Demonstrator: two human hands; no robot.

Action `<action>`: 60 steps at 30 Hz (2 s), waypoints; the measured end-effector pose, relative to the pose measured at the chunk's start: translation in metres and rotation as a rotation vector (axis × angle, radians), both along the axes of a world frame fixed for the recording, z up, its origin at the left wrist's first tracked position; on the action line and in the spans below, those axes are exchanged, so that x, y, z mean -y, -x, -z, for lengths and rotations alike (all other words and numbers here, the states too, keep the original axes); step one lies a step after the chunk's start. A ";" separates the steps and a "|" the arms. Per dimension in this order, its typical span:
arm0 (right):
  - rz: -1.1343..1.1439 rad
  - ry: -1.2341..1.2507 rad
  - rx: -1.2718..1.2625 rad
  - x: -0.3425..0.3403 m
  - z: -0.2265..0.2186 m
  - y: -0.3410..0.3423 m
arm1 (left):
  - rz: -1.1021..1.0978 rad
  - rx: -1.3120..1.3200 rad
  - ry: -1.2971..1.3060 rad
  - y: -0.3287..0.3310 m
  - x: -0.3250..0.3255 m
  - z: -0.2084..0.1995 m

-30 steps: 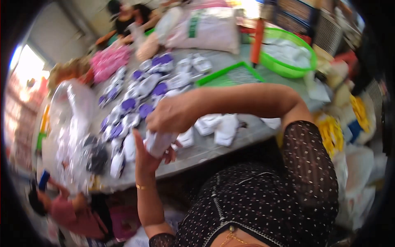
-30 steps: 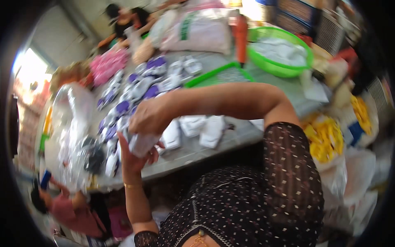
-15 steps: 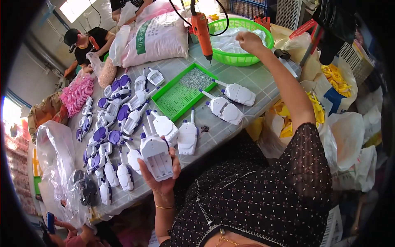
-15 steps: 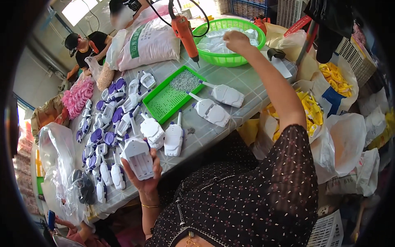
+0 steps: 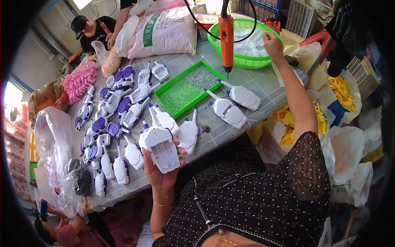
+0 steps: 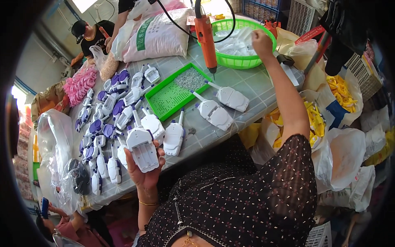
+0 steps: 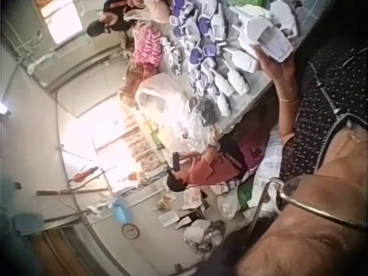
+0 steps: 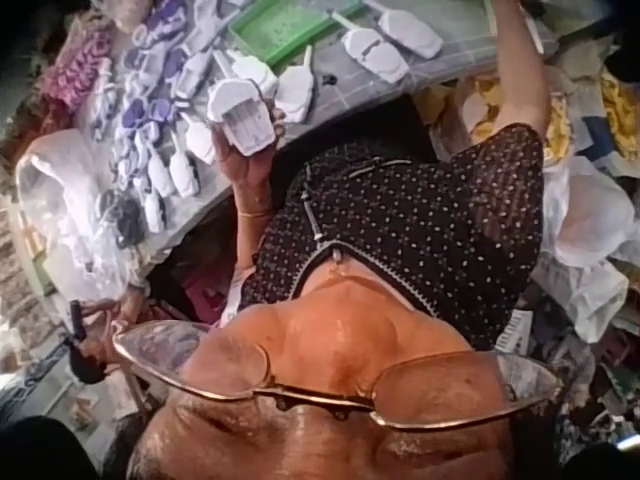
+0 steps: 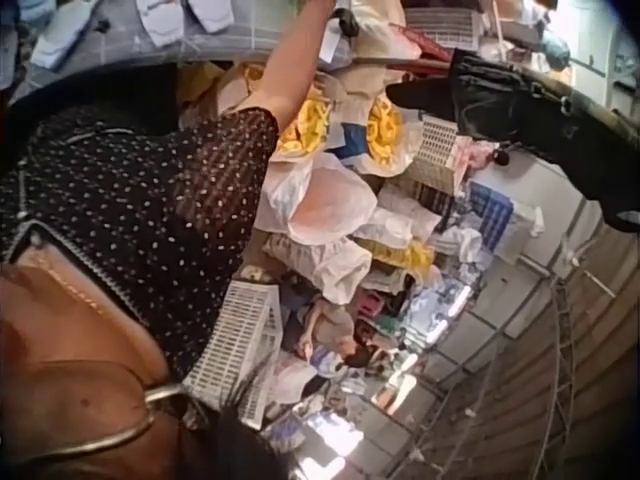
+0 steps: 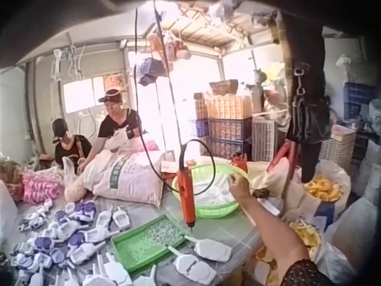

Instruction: Assembling plastic toy walkie-talkie units and securing them using an electric screwdriver.

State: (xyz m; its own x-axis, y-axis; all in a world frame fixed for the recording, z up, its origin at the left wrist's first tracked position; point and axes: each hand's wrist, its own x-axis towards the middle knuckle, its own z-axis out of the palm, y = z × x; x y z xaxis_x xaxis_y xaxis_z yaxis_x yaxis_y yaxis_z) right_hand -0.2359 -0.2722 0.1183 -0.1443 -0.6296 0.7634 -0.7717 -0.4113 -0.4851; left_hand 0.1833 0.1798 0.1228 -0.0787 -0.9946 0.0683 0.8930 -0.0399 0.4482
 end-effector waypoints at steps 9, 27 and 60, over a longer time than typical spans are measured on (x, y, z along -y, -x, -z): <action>-0.467 0.222 0.052 -0.280 -0.044 -0.126 | -0.137 0.178 -0.048 0.031 -0.004 -0.013; -1.575 0.081 -0.694 -0.360 -0.058 -0.251 | -0.309 0.040 -0.137 0.022 -0.047 -0.002; -1.495 -0.040 -0.466 -0.360 -0.060 -0.263 | -0.378 0.093 -0.115 0.017 -0.048 -0.003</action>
State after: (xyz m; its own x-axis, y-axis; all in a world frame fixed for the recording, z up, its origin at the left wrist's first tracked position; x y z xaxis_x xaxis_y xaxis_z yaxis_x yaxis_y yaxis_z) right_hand 0.0268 0.0876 0.1787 0.8411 -0.0002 0.5409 0.2298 -0.9052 -0.3576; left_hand 0.1659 0.2275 0.1253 0.2934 -0.9553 -0.0355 0.8101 0.2287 0.5398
